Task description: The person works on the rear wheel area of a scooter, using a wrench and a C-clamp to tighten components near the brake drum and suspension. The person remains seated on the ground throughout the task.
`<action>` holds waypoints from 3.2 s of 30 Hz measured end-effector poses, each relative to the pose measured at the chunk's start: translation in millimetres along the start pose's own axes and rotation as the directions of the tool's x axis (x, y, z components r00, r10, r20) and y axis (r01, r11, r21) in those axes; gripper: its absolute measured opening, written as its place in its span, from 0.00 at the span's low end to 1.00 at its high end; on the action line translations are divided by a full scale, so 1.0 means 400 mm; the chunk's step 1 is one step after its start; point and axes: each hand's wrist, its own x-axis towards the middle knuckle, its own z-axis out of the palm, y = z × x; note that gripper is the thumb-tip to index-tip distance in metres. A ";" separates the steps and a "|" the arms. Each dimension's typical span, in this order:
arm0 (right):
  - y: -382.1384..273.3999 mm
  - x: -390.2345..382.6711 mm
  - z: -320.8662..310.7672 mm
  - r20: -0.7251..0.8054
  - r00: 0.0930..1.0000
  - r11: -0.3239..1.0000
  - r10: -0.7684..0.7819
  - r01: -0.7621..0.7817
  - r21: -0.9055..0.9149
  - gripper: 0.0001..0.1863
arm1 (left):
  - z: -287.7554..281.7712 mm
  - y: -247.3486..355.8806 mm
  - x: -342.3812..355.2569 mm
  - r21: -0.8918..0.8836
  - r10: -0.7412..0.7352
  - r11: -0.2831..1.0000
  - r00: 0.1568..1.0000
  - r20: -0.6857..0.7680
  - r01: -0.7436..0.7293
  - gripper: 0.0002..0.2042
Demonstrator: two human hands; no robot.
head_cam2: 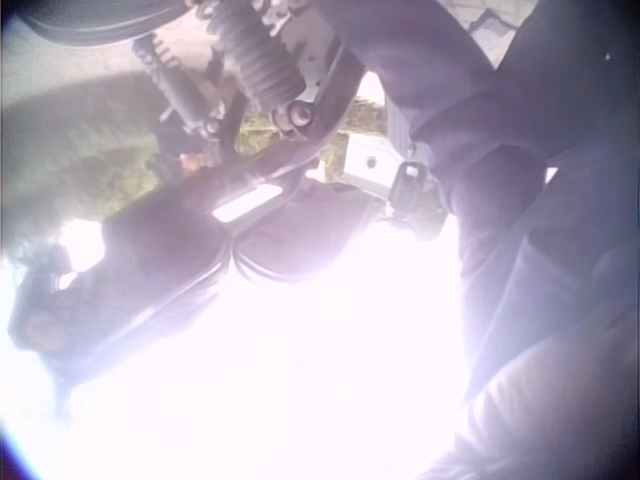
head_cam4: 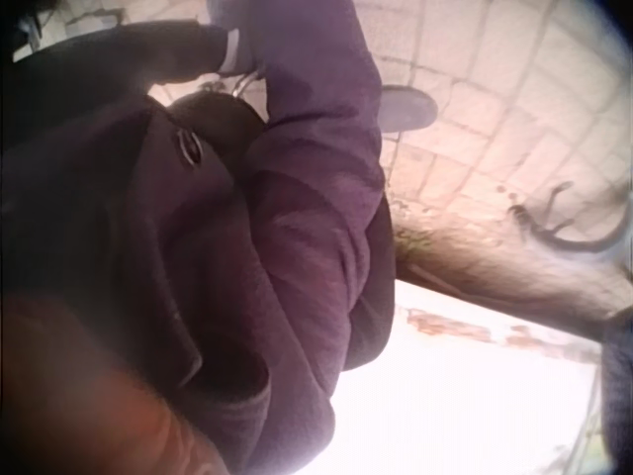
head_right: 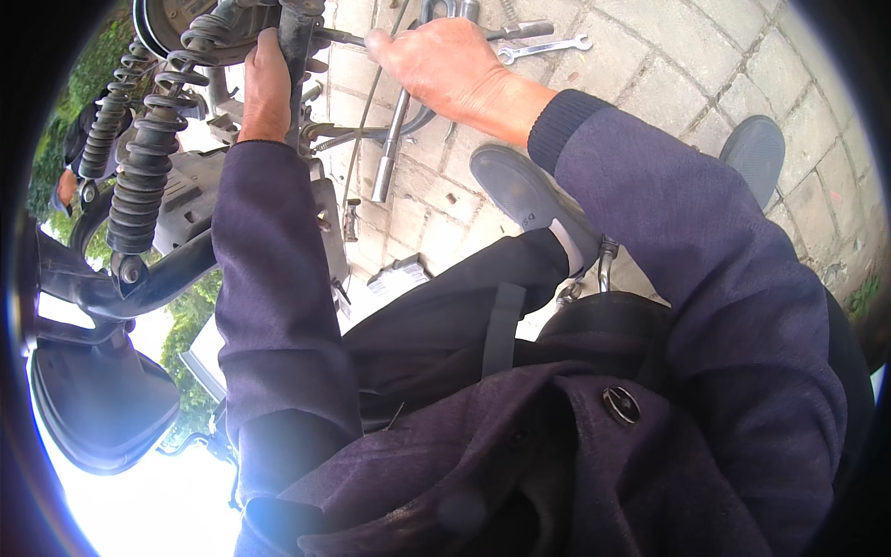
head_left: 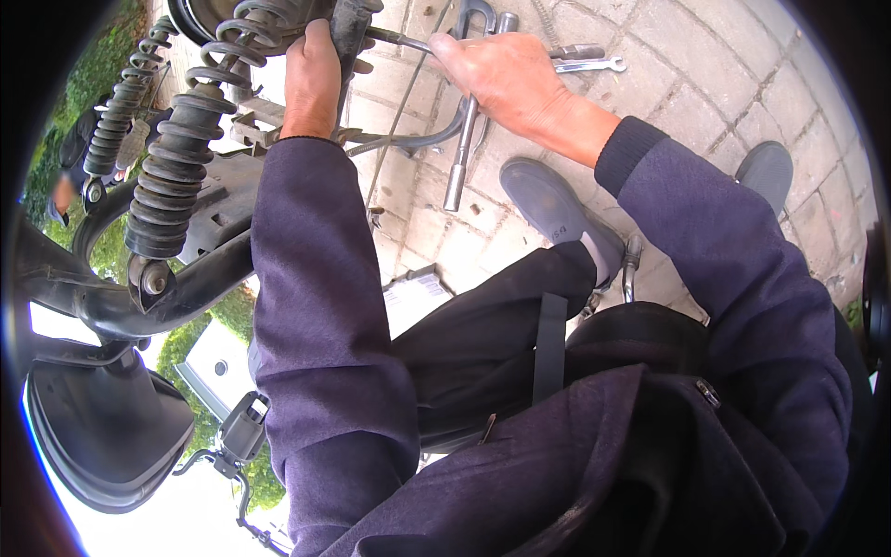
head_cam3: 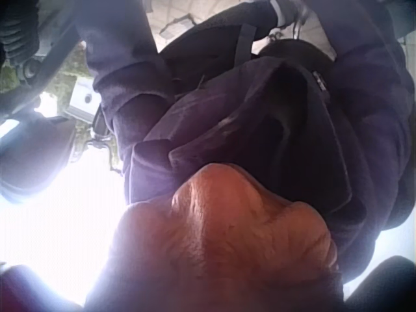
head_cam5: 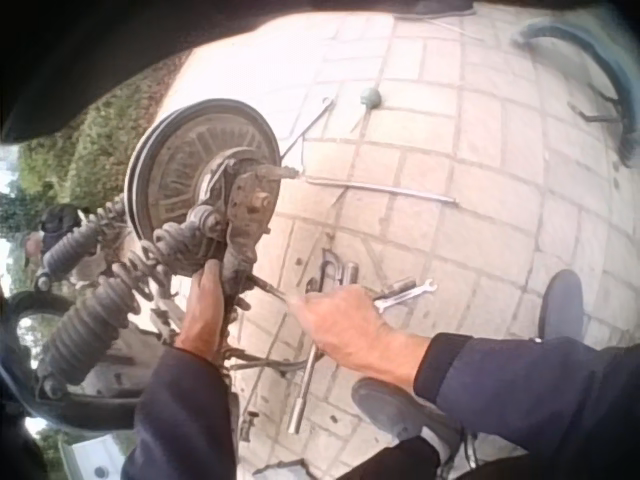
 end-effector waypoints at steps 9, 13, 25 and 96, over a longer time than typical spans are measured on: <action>-0.030 0.031 -0.006 0.665 0.641 -0.316 0.383 -0.586 0.747 0.17 | -0.003 -0.003 0.003 0.016 0.027 0.999 0.999 0.026 -0.028 0.26; -0.033 0.030 -0.031 0.849 0.509 -0.750 0.141 -0.504 0.427 0.20 | 0.000 0.003 0.004 0.041 0.028 0.999 1.000 -0.013 -0.027 0.26; -0.019 -0.023 -0.021 0.106 0.914 0.788 0.392 -0.393 0.474 0.12 | -0.008 -0.018 0.012 -0.018 0.118 0.993 0.991 -0.056 -0.119 0.23; 0.004 -0.011 0.013 -0.006 0.999 0.999 0.043 -0.043 -0.002 0.11 | 0.000 -0.004 -0.008 0.043 0.120 0.992 0.990 -0.067 -0.118 0.24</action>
